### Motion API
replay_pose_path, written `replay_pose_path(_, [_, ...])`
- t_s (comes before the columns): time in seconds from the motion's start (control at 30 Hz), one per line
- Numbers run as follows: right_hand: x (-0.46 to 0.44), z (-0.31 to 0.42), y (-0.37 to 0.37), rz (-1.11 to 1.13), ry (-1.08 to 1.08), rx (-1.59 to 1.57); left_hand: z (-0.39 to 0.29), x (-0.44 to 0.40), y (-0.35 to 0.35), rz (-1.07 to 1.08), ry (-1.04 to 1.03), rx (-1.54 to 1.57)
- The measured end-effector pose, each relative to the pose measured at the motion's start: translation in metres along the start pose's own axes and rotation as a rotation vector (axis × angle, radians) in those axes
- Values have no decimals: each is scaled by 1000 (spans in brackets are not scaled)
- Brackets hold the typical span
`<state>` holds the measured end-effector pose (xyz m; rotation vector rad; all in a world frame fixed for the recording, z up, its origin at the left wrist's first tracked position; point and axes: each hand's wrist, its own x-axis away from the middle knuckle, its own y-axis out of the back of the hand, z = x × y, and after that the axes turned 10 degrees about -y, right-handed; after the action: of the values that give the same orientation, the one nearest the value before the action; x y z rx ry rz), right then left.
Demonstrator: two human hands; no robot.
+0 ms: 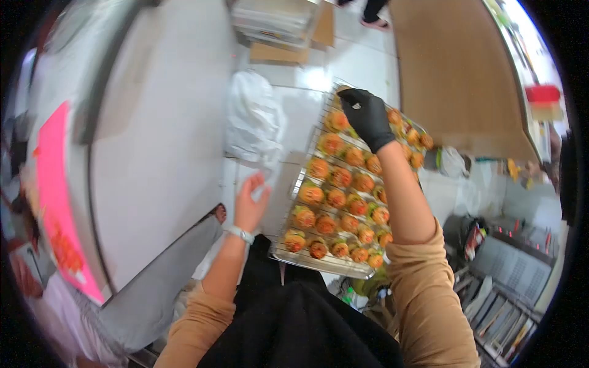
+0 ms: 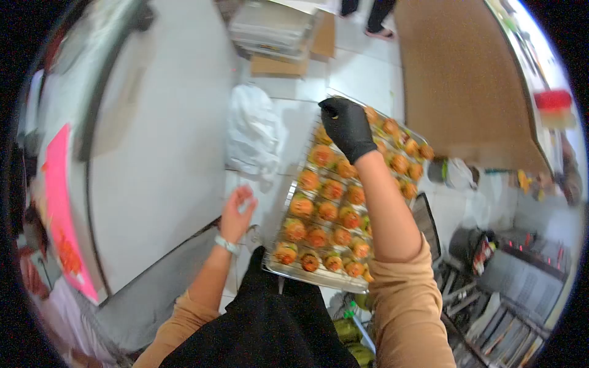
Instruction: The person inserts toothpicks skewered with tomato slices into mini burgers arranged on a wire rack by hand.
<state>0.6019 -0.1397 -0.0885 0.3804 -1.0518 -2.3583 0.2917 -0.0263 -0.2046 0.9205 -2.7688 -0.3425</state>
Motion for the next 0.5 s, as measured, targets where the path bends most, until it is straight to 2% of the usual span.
replay_pose_path(0.1, [-19,105,1,-52,122,-122,-2,67,48,-42,151,18])
replay_pose_path(0.17, [-25,182,-1,-75,321,-254,2,94,72,-100,220,90])
replay_pose_path(0.23, [-18,256,-11,36,424,-504,-4,110,93,-143,298,165])
replay_pose_path(0.27, [-16,284,-26,17,586,-523,-10,114,101,-174,352,168])
replay_pose_path(0.3, [-14,312,-41,-2,749,-544,-13,116,107,-204,344,190])
replay_pose_path(0.37, [-5,364,-67,92,850,-538,-17,119,116,-262,323,225])
replay_pose_path(0.43, [-2,404,-92,136,897,-419,-24,118,120,-310,236,259])
replay_pose_path(0.5, [-3,441,-122,223,863,-469,-32,112,126,-337,183,295])
